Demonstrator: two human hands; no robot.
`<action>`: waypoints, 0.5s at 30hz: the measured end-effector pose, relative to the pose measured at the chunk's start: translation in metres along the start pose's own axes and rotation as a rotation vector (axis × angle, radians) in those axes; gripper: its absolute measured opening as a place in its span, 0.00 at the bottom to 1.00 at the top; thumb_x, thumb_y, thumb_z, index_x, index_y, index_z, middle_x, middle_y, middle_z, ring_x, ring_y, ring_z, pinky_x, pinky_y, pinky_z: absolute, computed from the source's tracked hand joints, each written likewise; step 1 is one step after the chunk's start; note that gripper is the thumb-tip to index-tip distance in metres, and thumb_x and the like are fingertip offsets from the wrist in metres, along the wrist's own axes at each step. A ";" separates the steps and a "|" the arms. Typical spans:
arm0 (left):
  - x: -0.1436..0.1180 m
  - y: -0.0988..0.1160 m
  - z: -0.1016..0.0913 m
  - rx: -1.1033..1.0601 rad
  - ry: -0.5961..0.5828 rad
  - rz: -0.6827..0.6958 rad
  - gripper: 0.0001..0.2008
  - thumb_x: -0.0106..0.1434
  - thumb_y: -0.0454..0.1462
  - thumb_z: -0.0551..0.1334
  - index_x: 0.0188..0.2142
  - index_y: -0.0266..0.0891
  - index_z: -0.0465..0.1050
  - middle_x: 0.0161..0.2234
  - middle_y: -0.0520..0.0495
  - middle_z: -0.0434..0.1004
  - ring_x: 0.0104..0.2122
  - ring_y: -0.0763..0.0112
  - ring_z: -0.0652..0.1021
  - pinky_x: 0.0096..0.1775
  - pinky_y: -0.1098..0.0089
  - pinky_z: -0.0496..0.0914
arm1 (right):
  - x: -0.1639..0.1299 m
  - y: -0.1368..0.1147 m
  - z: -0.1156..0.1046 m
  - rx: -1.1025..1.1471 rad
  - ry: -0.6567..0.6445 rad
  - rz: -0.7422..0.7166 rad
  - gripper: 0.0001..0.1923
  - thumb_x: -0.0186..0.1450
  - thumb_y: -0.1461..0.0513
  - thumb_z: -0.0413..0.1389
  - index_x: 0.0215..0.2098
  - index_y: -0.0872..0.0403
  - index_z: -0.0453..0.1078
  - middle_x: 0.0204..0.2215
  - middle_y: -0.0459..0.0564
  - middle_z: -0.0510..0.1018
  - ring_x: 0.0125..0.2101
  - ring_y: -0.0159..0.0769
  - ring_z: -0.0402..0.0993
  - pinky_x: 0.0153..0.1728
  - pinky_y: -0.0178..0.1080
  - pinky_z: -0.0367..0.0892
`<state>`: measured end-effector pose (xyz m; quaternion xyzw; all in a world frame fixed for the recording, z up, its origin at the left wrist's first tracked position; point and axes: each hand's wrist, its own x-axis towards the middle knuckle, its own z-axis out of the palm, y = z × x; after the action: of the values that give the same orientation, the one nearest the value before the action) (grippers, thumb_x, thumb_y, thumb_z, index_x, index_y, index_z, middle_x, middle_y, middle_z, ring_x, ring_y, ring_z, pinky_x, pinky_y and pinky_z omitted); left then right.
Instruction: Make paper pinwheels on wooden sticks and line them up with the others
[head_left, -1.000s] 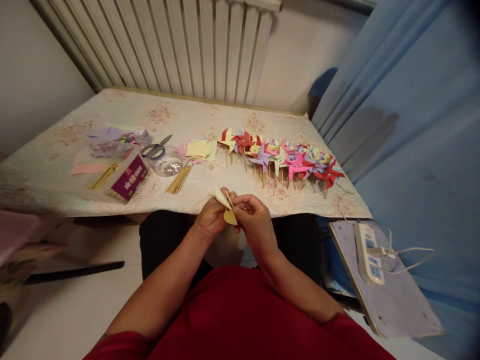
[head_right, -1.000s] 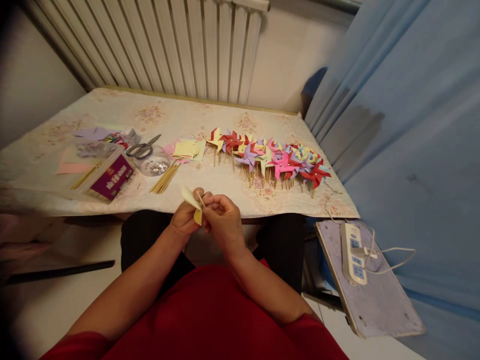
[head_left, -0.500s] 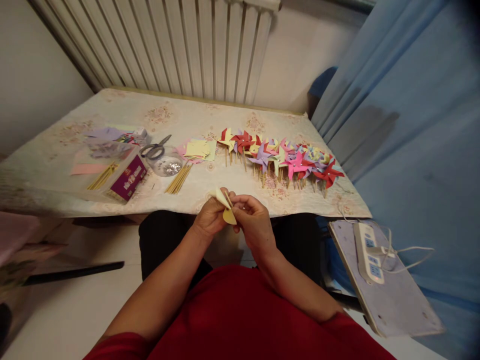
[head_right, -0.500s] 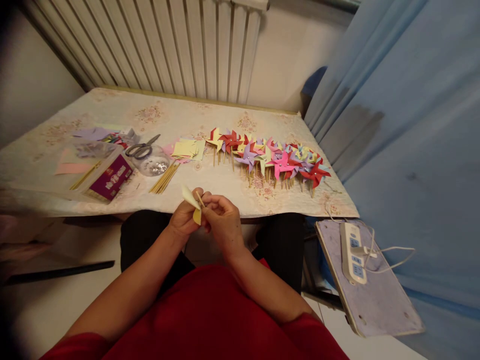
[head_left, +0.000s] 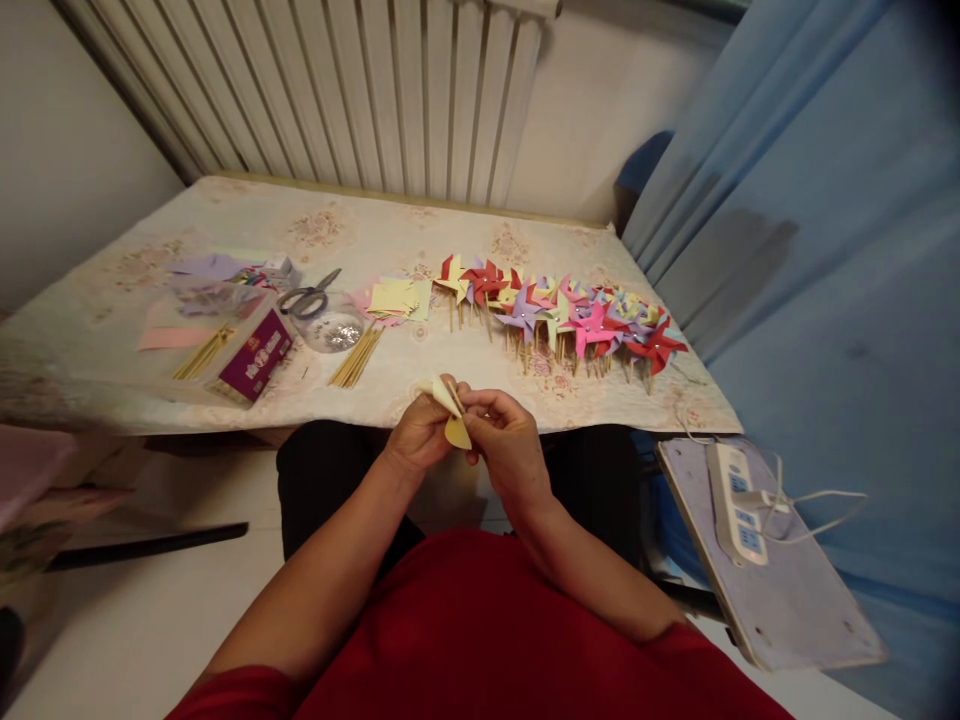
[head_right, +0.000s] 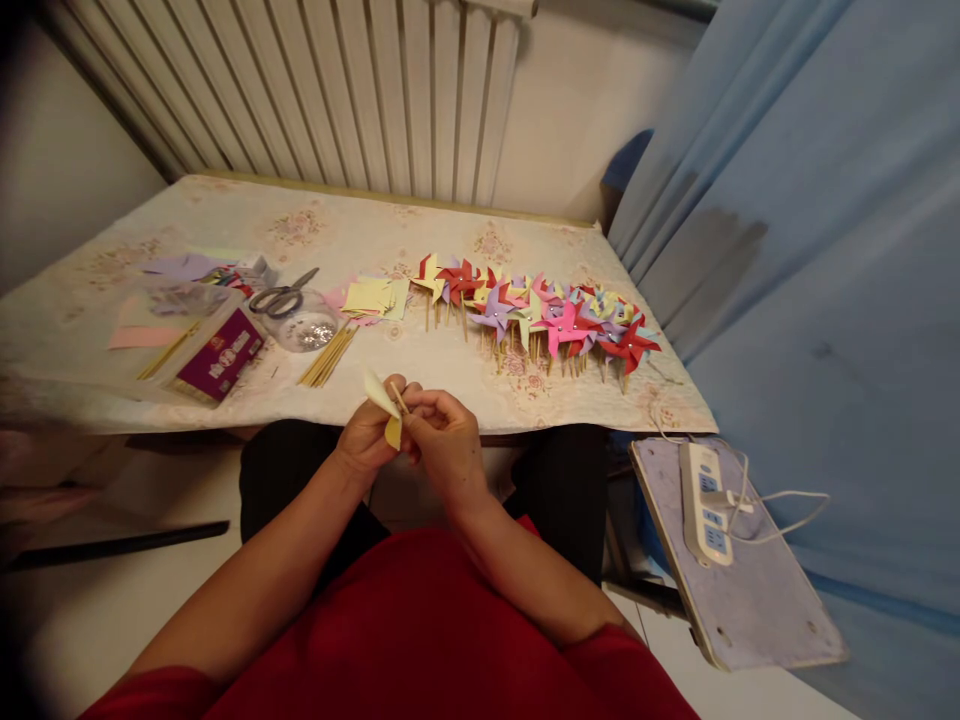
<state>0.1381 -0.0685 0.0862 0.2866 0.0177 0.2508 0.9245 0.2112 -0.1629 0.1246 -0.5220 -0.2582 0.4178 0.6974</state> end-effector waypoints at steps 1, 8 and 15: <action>0.000 0.000 0.000 0.005 0.002 -0.001 0.15 0.51 0.35 0.73 0.27 0.37 0.65 0.26 0.55 0.71 0.17 0.74 0.74 0.16 0.74 0.72 | 0.000 0.000 0.000 0.005 0.006 0.002 0.10 0.52 0.62 0.61 0.34 0.52 0.72 0.18 0.36 0.69 0.13 0.23 0.59 0.13 0.28 0.56; 0.000 -0.001 -0.004 -0.002 0.037 -0.028 0.15 0.52 0.34 0.72 0.26 0.37 0.63 0.26 0.54 0.71 0.18 0.75 0.74 0.17 0.75 0.73 | -0.001 -0.002 0.001 -0.002 0.005 0.005 0.09 0.53 0.61 0.61 0.33 0.52 0.72 0.18 0.37 0.69 0.14 0.24 0.60 0.13 0.29 0.56; -0.001 -0.001 -0.004 0.025 0.025 -0.012 0.16 0.52 0.35 0.71 0.27 0.38 0.62 0.26 0.54 0.70 0.19 0.71 0.76 0.16 0.71 0.73 | -0.001 0.000 0.000 0.000 0.005 -0.019 0.08 0.53 0.62 0.61 0.33 0.52 0.73 0.18 0.37 0.68 0.14 0.24 0.60 0.13 0.29 0.56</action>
<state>0.1373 -0.0676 0.0823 0.2946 0.0341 0.2488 0.9220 0.2107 -0.1632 0.1249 -0.5204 -0.2617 0.4098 0.7019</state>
